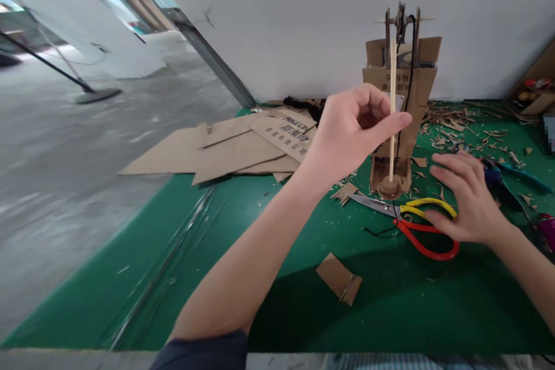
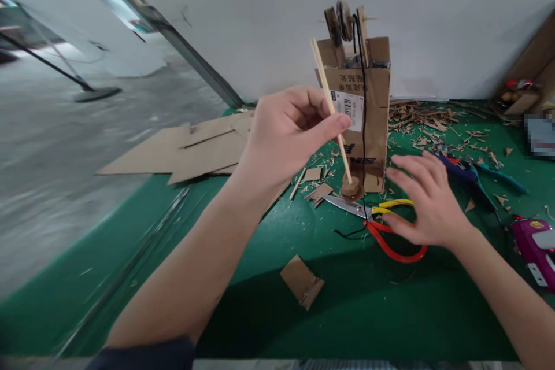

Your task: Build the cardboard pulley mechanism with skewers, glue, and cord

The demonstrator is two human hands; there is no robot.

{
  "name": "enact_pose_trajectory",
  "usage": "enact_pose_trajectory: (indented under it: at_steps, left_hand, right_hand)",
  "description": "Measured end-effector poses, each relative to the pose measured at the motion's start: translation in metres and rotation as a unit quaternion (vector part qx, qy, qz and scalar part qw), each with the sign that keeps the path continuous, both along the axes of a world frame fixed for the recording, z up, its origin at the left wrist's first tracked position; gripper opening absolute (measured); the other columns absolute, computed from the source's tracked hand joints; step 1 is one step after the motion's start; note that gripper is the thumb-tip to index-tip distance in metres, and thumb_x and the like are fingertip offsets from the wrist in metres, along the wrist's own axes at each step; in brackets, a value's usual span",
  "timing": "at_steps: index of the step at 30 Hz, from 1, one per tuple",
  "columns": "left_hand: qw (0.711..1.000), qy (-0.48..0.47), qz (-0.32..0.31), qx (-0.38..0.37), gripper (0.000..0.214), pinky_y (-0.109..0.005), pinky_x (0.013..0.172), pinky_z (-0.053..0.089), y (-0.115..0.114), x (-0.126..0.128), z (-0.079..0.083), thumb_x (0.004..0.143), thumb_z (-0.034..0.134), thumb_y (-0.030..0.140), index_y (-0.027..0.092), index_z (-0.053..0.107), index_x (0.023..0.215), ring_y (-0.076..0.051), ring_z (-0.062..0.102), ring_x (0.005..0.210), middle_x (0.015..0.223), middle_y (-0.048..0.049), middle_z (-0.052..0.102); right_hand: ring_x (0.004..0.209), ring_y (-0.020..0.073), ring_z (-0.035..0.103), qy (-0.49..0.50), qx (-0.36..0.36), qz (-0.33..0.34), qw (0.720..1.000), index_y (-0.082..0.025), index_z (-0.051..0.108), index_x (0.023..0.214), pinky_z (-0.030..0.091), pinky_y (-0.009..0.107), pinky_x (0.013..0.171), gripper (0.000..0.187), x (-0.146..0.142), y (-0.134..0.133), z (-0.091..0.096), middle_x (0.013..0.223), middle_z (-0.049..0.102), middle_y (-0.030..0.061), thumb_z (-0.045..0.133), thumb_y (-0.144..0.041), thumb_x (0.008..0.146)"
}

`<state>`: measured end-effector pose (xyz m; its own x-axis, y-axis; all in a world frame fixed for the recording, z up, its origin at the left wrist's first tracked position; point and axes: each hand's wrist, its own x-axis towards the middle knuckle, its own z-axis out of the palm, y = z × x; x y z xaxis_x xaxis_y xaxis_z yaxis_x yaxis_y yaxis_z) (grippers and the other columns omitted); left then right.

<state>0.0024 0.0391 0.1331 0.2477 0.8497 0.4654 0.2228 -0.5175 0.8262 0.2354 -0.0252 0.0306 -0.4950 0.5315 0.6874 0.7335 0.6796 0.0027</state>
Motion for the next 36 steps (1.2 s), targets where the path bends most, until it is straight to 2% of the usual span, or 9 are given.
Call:
enact_pose_trajectory:
  at_steps: [2, 7, 14, 22, 29, 36]
  left_hand:
    - [1.0, 0.001, -0.017, 0.0, 0.024, -0.024, 0.052, 0.044, 0.001, 0.002, -0.003, 0.082, 0.076, 0.026, 0.021, 0.057, 0.07, -0.01, 0.053, 0.059, 0.066, 0.002, 0.058]
    - [0.999, 0.013, -0.047, -0.023, 0.024, -0.025, 0.053, 0.043, -0.001, 0.007, -0.008, 0.085, 0.073, 0.028, 0.021, 0.056, 0.069, -0.011, 0.054, 0.06, 0.066, 0.0006, 0.059]
    - [0.997, 0.018, -0.048, -0.054, 0.025, -0.024, 0.052, 0.043, -0.004, 0.013, -0.011, 0.085, 0.072, 0.026, 0.02, 0.055, 0.068, -0.01, 0.054, 0.058, 0.063, 0.0011, 0.059]
    - [0.997, 0.023, -0.052, -0.059, 0.024, -0.024, 0.053, 0.044, -0.001, 0.016, -0.018, 0.086, 0.07, 0.028, 0.02, 0.055, 0.069, -0.011, 0.056, 0.059, 0.065, 0.0, 0.06]
    - [0.995, 0.025, -0.045, -0.085, 0.025, -0.025, 0.051, 0.042, 0.0, 0.016, -0.018, 0.087, 0.07, 0.027, 0.02, 0.054, 0.069, -0.01, 0.054, 0.056, 0.063, 0.0004, 0.059]
    - [0.995, 0.014, -0.04, -0.088, 0.025, -0.025, 0.052, 0.041, 0.002, 0.017, -0.019, 0.087, 0.069, 0.023, 0.019, 0.054, 0.067, -0.009, 0.051, 0.056, 0.063, 0.0016, 0.057]
  right_hand:
    - [0.128, 0.0366, 0.051, -0.007, -0.004, 0.036, 0.999, -0.022, 0.037, 0.145, 0.038, 0.063, 0.111, 0.071, -0.018, -0.005, -0.003, 0.137, 0.057, 0.0183, 0.07, -0.041, 0.085]
    - [0.123, 0.0311, 0.056, -0.016, -0.008, 0.042, 0.999, -0.023, 0.047, 0.135, 0.041, 0.06, 0.11, 0.053, -0.038, -0.008, -0.012, 0.129, 0.064, 0.0147, 0.068, -0.023, 0.087]
    - [0.11, 0.0272, 0.061, 0.015, -0.029, 0.057, 0.998, -0.026, 0.054, 0.129, 0.046, 0.056, 0.104, 0.048, -0.039, -0.009, -0.017, 0.117, 0.069, 0.0083, 0.063, -0.012, 0.084]
    - [0.101, 0.0258, 0.061, -0.003, -0.012, 0.029, 1.0, -0.023, 0.056, 0.114, 0.046, 0.052, 0.099, 0.031, -0.041, -0.009, -0.018, 0.107, 0.07, 0.0083, 0.064, -0.013, 0.086]
    - [0.101, 0.0257, 0.061, 0.004, -0.029, 0.034, 0.999, -0.026, 0.055, 0.115, 0.044, 0.052, 0.1, 0.034, -0.041, -0.011, -0.015, 0.107, 0.07, 0.0067, 0.064, -0.015, 0.085]
    - [0.103, 0.0273, 0.06, -0.001, -0.039, 0.032, 0.999, -0.024, 0.055, 0.119, 0.044, 0.054, 0.1, 0.037, -0.041, -0.013, -0.014, 0.11, 0.07, 0.0092, 0.065, -0.016, 0.084]
